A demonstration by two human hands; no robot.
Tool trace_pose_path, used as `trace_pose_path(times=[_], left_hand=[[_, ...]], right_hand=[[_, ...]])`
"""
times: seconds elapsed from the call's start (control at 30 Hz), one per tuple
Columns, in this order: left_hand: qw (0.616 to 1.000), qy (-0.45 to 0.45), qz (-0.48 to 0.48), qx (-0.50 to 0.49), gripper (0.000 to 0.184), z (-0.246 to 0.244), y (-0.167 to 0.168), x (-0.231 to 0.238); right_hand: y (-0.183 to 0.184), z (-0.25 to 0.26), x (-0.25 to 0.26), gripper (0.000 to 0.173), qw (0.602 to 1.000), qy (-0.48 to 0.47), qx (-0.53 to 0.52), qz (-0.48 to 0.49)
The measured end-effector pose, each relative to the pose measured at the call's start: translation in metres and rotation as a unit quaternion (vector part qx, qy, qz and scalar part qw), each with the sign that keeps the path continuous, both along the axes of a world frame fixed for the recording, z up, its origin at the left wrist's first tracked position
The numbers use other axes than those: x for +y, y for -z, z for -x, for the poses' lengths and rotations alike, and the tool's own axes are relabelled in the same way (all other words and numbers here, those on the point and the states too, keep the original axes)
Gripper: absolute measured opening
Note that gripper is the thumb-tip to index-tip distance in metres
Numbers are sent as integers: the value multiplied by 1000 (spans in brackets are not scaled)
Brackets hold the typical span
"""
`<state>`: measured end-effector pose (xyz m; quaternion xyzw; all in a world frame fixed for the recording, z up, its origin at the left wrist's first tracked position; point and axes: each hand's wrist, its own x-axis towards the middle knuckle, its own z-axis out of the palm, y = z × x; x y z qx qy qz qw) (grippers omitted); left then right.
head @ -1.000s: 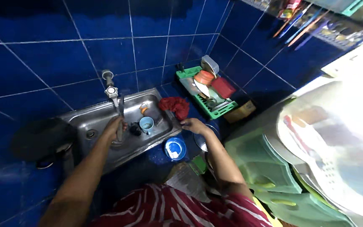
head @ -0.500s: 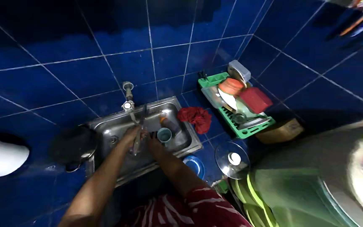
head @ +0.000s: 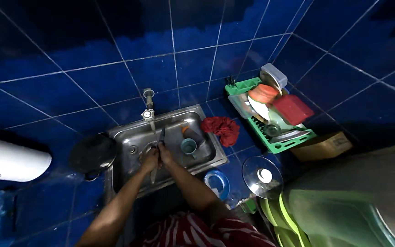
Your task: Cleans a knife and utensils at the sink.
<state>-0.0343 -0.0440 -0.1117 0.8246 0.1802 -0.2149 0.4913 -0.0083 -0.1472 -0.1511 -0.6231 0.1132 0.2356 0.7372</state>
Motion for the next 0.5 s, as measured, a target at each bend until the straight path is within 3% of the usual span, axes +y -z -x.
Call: trace_pose_path(times=[0.1,0.2,0.33,0.4,0.5], left_hand=[[1000,10,-5,24,40,14,-16,1],[999,4,19,40,37,29,-35,15],[998,0,63,19,35,52,-34,38],[994,-60,94,18,35,53,-29,43],[983,-116,140,4,38,39,-17,39]], right_hand=[[-8,-14,12,56,994,-14,-27,101],[-25,-41,9,54,989,-35,-43,137],[-17,-85,-10,51,973,-39,-74,217],[-30,-88,-19,57,952,-67,-104,280],[-44,-55,-7,61,938,-149,-164,266]])
